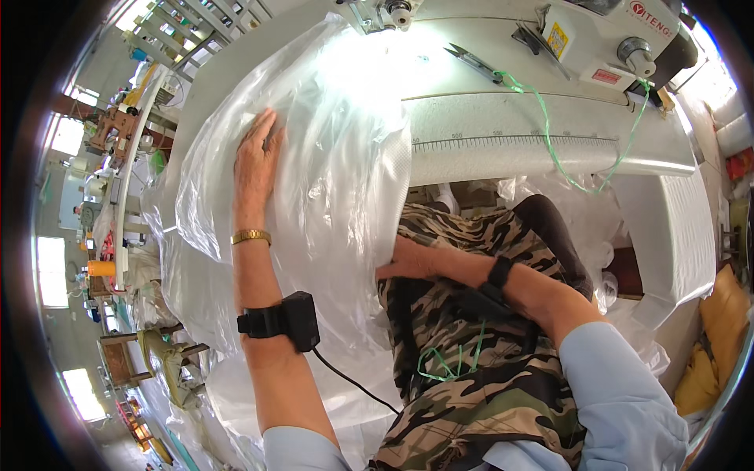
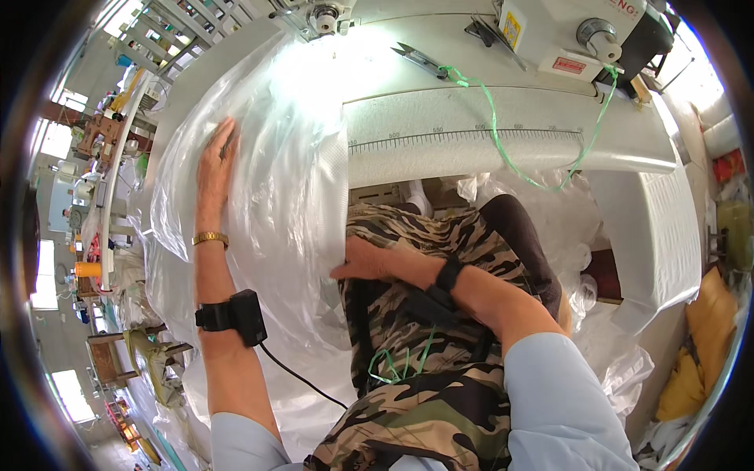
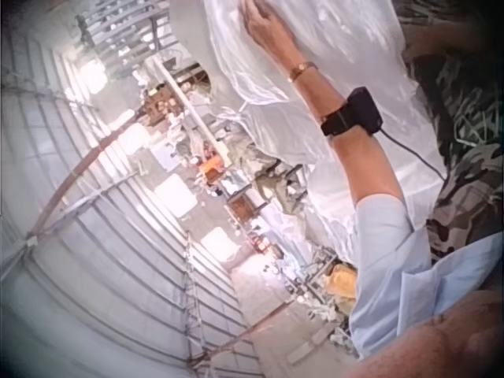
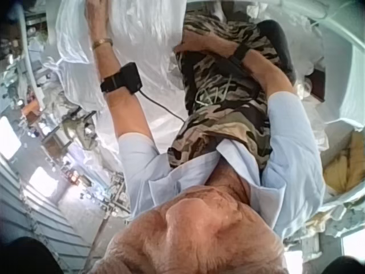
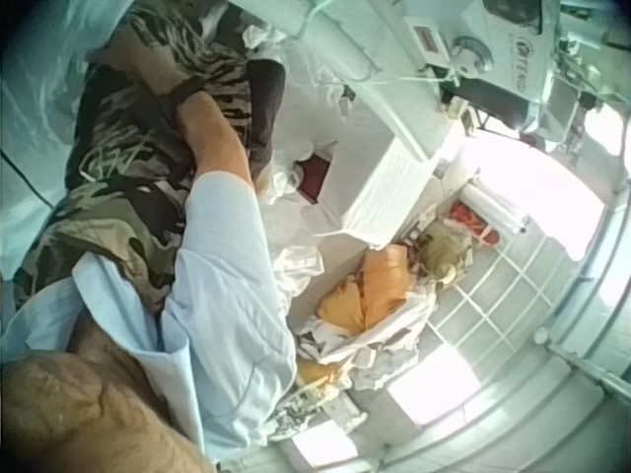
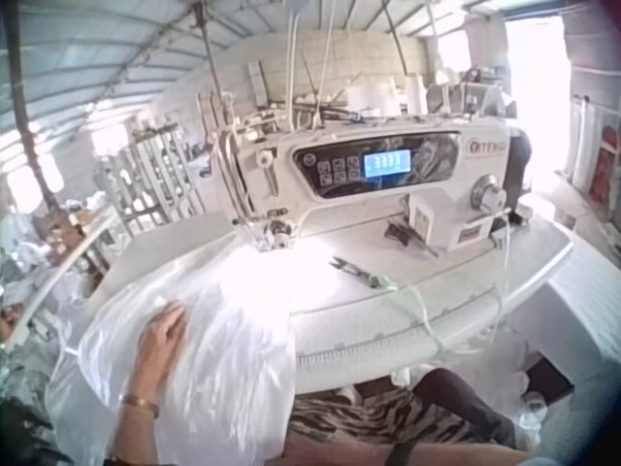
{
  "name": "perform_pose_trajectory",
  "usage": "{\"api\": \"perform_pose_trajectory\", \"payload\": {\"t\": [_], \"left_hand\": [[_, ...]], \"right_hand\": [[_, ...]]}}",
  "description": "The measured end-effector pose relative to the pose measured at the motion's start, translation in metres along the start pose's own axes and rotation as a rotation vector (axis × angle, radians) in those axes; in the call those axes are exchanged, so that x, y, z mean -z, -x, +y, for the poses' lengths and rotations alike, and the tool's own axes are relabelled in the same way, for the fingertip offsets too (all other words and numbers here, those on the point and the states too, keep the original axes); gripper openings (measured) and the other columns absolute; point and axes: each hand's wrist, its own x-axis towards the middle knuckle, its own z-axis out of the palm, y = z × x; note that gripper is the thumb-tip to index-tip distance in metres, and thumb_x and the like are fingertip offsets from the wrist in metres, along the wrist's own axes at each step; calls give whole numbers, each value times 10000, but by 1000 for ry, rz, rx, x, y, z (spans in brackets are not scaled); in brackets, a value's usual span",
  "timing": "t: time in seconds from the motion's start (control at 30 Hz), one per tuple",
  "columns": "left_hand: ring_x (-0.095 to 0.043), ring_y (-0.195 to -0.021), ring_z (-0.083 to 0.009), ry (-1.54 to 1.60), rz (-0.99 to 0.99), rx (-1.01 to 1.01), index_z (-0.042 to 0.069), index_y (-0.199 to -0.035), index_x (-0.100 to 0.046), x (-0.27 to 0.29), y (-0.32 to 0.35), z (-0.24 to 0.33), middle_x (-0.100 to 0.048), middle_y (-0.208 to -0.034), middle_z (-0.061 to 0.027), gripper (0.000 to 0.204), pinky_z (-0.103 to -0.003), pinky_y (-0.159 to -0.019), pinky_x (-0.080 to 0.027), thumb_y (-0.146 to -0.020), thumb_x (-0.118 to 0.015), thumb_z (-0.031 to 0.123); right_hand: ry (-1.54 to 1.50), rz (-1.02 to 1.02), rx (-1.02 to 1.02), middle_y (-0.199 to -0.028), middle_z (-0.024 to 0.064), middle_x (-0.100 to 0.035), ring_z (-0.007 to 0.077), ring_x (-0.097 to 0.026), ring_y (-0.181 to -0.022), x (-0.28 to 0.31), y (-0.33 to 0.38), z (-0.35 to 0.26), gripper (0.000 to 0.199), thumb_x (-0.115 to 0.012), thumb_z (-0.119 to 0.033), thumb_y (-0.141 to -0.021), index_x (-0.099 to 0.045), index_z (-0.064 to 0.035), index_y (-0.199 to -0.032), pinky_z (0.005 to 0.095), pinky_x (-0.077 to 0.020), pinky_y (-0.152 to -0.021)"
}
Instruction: Sewing large white plastic or fabric sheets together using an industrial sewing machine in a workshop setting.
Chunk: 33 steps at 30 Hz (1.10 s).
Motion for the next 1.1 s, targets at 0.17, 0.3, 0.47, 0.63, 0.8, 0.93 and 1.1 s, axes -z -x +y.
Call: {"api": "perform_pose_trajectory", "payload": {"t": [0.17,0.3,0.47,0.63,0.8,0.93,1.1], "left_hand": [[-479,-1299,-255,14,21,25,39,-1294,-575,-2,6,-4,-536,-1381,-108,400,-360,-1079,-405,-965,-561,265],[-508,-1270,-269,61,19,25,23,-1253,-601,2,8,-7,-568,-1342,-115,367,-366,-1059,-421,-964,-559,245],[-525,-1246,-294,-26,57,71,1,-1232,-604,5,19,4,-581,-1319,-137,353,-373,-1045,-426,-968,-546,228],[-533,-1228,-312,-164,17,38,-10,-1225,-599,29,44,20,-586,-1299,-165,346,-393,-1034,-428,-955,-552,201],[-590,-1111,-341,27,66,-39,-9,-1163,-627,37,75,142,-631,-1214,-173,311,-400,-972,-447,-904,-618,162],[-632,-946,-332,101,-2,-158,7,-1060,-628,33,155,224,-678,-1011,-158,218,-413,-831,-470,-882,-654,131],[-669,-827,-263,279,-96,80,16,-1023,-632,10,192,258,-684,-920,-151,227,-333,-715,-508,-894,-673,199]], "right_hand": [[-511,-473,-336,-887,47,-661,132,-573,-823,9,56,-130,251,-680,-225,-879,-642,-6,-994,314,-491,-759],[-821,-406,-383,-1078,64,-653,131,-577,-1022,70,98,-224,404,-646,-264,-928,-587,9,-1219,284,-471,-910],[-389,-56,-717,-900,48,-697,131,-623,-815,61,147,-138,311,-678,-265,-895,-691,26,-1002,293,-502,-768],[-268,46,-652,-914,76,-703,135,-620,-784,63,158,-125,322,-706,-237,-866,-681,43,-1023,297,-503,-739],[-400,350,-525,-963,74,-671,117,-601,-849,79,156,-124,417,-719,-207,-866,-549,41,-1155,310,-502,-767],[260,554,-206,-911,112,-630,208,-617,-799,91,149,-157,354,-720,-152,-844,-547,5,-1111,321,-501,-735],[123,442,-292,-662,105,-633,213,-591,-512,89,141,-186,314,-726,-222,-840,-642,18,-1024,328,-489,-512]]}}
